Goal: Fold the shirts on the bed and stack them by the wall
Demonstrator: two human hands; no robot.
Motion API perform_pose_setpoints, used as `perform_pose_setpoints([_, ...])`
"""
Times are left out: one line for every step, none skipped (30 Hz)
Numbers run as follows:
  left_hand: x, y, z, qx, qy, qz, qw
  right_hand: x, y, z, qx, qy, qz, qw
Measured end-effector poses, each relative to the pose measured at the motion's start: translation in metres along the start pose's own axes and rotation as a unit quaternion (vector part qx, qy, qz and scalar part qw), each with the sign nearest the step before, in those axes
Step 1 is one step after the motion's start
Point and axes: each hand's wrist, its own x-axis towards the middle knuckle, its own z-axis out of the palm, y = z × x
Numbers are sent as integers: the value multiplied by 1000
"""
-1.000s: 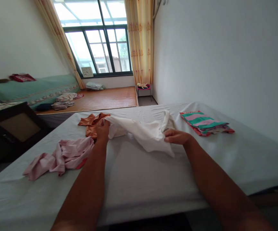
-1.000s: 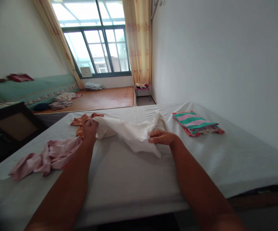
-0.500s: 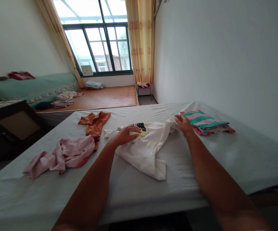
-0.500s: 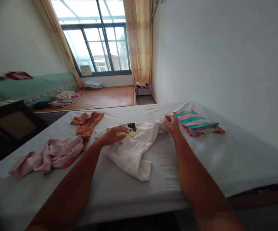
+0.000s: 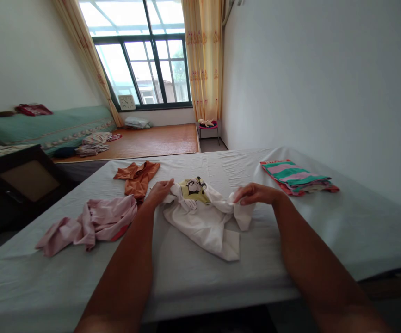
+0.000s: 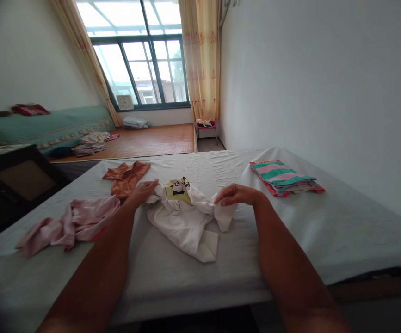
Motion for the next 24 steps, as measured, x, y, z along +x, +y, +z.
perform_pose_setpoints([1,-1,-2,-1,19,1,1000,-1,-2,0,3,-9,-4,1000])
perform_pose_setpoints([3,-3,-4,12,42,8,999,0,-2,0,5,13,-3,1000])
perform_pose_setpoints([5,-4,-7,35,66,19,997,3,0,1,4,61,2,998])
perform_pose_setpoints([6,-6,-10,66,88,30,994,7,3,3,-3,122,12,992])
perform_pose_setpoints([8,-8,-13,96,103,38,989,12,8,6,-20,180,26,983])
perform_pose_setpoints([9,-11,-15,120,110,40,986,17,12,10,-47,219,38,974])
perform_pose_setpoints([9,-13,-17,135,108,37,984,23,16,14,-81,233,48,968])
perform_pose_setpoints([10,-14,-18,141,102,32,984,27,18,18,-117,223,52,966])
perform_pose_setpoints([9,-15,-18,140,93,27,985,31,19,23,-149,196,52,968])
perform_pose_setpoints([9,-16,-17,137,84,24,987,33,19,27,-173,159,48,971])
perform_pose_setpoints([8,-16,-16,136,74,24,988,34,17,31,-189,118,42,974])
perform_pose_setpoints([7,-15,-15,138,63,27,988,34,15,34,-197,78,39,976])
perform_pose_setpoints([6,-14,-13,146,50,30,988,33,12,36,-201,42,40,978])
perform_pose_setpoints([5,-13,-12,158,34,36,986,31,8,37,-203,11,44,978])
perform_pose_setpoints([4,-12,-11,175,18,45,983,30,5,37,-206,-16,48,977])
perform_pose_setpoints([3,-10,-11,194,3,54,980,28,2,37,-208,-37,50,976])
perform_pose_setpoints([1,-8,-11,211,-9,62,976,27,0,36,-209,-47,49,976])
perform_pose_setpoints([0,-6,-11,226,-20,67,972,26,-1,35,-212,-45,44,975])
perform_pose_setpoints([-1,-3,-11,238,-27,71,968,25,-2,34,-217,-33,36,975])
perform_pose_setpoints([-2,-1,-12,246,-28,75,966,23,-3,32,-223,-9,28,974])
perform_pose_setpoints([-3,2,-13,250,-21,79,965,22,-4,29,-230,29,22,972])
perform_pose_setpoints([-4,5,-15,250,-5,89,964,21,-5,26,-240,77,18,968])
perform_pose_setpoints([-5,8,-16,247,18,104,963,19,-7,23,-250,130,14,959])
perform_pose_setpoints([-5,12,-17,245,47,124,960,18,-9,20,-257,185,10,948])
